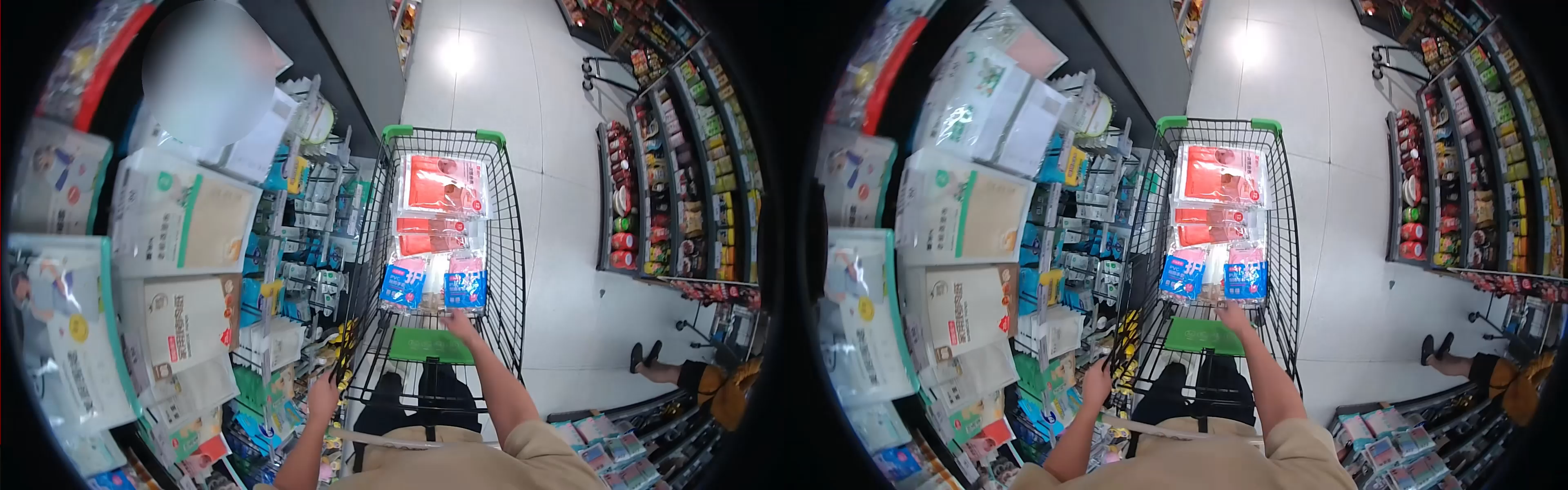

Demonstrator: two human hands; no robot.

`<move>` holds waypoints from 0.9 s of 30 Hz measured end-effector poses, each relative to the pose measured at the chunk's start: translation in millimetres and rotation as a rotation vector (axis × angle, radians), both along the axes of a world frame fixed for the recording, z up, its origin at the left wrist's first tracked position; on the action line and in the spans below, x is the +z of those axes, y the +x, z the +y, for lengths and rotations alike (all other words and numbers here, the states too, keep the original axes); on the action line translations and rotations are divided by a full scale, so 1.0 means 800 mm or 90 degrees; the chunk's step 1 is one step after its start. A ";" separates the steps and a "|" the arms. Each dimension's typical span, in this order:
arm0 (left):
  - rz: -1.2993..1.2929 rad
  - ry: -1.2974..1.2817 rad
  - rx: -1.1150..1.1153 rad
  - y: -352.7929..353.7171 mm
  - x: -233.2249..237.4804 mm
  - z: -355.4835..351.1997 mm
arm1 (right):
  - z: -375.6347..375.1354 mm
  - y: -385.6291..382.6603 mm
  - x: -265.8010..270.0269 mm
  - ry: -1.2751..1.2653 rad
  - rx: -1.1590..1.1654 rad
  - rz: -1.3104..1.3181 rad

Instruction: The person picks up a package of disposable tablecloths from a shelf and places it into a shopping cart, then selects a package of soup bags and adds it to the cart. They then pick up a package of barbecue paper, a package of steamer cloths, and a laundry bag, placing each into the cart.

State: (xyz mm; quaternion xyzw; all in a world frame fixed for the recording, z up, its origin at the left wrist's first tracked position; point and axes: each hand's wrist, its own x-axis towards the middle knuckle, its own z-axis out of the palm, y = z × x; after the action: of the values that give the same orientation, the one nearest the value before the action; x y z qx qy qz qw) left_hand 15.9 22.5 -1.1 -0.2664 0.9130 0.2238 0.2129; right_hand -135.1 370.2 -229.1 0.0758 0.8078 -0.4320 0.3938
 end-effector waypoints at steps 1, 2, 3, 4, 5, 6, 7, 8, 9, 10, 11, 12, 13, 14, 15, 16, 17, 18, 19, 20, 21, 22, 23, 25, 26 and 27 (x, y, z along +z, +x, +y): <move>0.009 0.003 0.010 -0.002 -0.002 -0.002 | 0.011 0.034 0.010 0.015 0.030 -0.008; 0.002 -0.020 -0.005 -0.001 -0.006 -0.005 | 0.021 0.060 0.032 0.031 0.061 -0.019; -0.008 -0.041 -0.019 0.002 -0.011 -0.007 | 0.028 0.073 0.053 0.036 0.073 -0.015; -0.015 -0.036 -0.008 0.003 -0.017 -0.011 | 0.031 0.088 0.073 0.060 0.120 -0.002; -0.020 -0.029 0.002 0.002 -0.020 -0.013 | 0.032 0.101 0.100 0.084 0.165 0.013; -0.006 -0.022 0.007 -0.001 -0.013 -0.009 | 0.027 0.095 0.158 0.090 0.175 0.008; 0.013 -0.017 0.012 -0.009 -0.006 -0.007 | 0.028 0.098 0.163 0.098 0.183 0.017; 0.009 0.002 0.005 -0.015 -0.007 -0.010 | 0.029 0.106 0.163 0.075 0.180 0.066; 0.001 0.020 -0.004 -0.014 -0.010 -0.014 | 0.029 0.119 0.169 0.051 0.176 0.111; 0.010 0.023 -0.002 -0.017 -0.009 -0.015 | 0.027 0.121 0.185 0.026 0.168 0.130; 0.030 0.039 0.000 -0.018 -0.006 -0.016 | 0.026 0.124 0.201 0.029 0.170 0.138; 0.050 0.056 0.003 -0.016 -0.006 -0.017 | 0.024 0.126 0.221 0.031 0.161 0.126; 0.061 0.060 0.008 -0.012 -0.009 -0.019 | 0.024 0.130 0.235 0.032 0.154 0.115; 0.072 0.103 0.023 -0.011 -0.012 -0.022 | 0.024 0.138 0.239 0.024 0.142 0.170; 0.084 0.146 0.039 -0.009 -0.016 -0.025 | 0.025 0.146 0.248 0.027 0.150 0.183; 0.096 0.147 0.046 -0.006 -0.020 -0.029 | 0.025 0.153 0.256 0.077 0.161 0.213; 0.098 0.207 0.071 -0.003 -0.026 -0.033 | 0.022 0.157 0.261 0.126 0.171 0.242; 0.097 0.267 0.094 0.001 -0.022 -0.036 | 0.017 0.162 0.282 0.180 0.167 0.255; 0.094 0.327 0.116 0.007 -0.017 -0.039 | 0.013 0.167 0.284 0.180 0.172 0.260; 0.092 0.359 0.113 0.015 -0.011 -0.043 | 0.012 0.171 0.287 0.206 0.160 0.277; 0.102 0.360 0.121 0.023 -0.010 -0.042 | 0.010 0.170 0.291 0.231 0.152 0.297; 0.145 0.359 0.094 0.037 -0.012 -0.043 | 0.007 0.174 0.294 0.238 0.138 0.326; 0.187 0.352 0.074 0.056 -0.014 -0.045 | 0.003 0.178 0.297 0.229 0.160 0.338; 0.245 0.315 0.086 0.087 -0.002 -0.040 | -0.003 0.182 0.296 0.243 0.122 0.362; 0.242 0.334 0.100 0.100 0.002 -0.040 | -0.007 0.183 0.293 0.236 0.117 0.389; 0.239 0.356 0.115 0.115 0.005 -0.040 | -0.010 0.186 0.289 0.229 0.113 0.413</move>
State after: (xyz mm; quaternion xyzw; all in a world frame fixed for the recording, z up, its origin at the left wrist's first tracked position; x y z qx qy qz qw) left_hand 107.5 -9.3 2.7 -0.2318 0.8124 0.5282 0.0852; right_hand 13.8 361.9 2.3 -0.0675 0.9569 -0.2489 0.1338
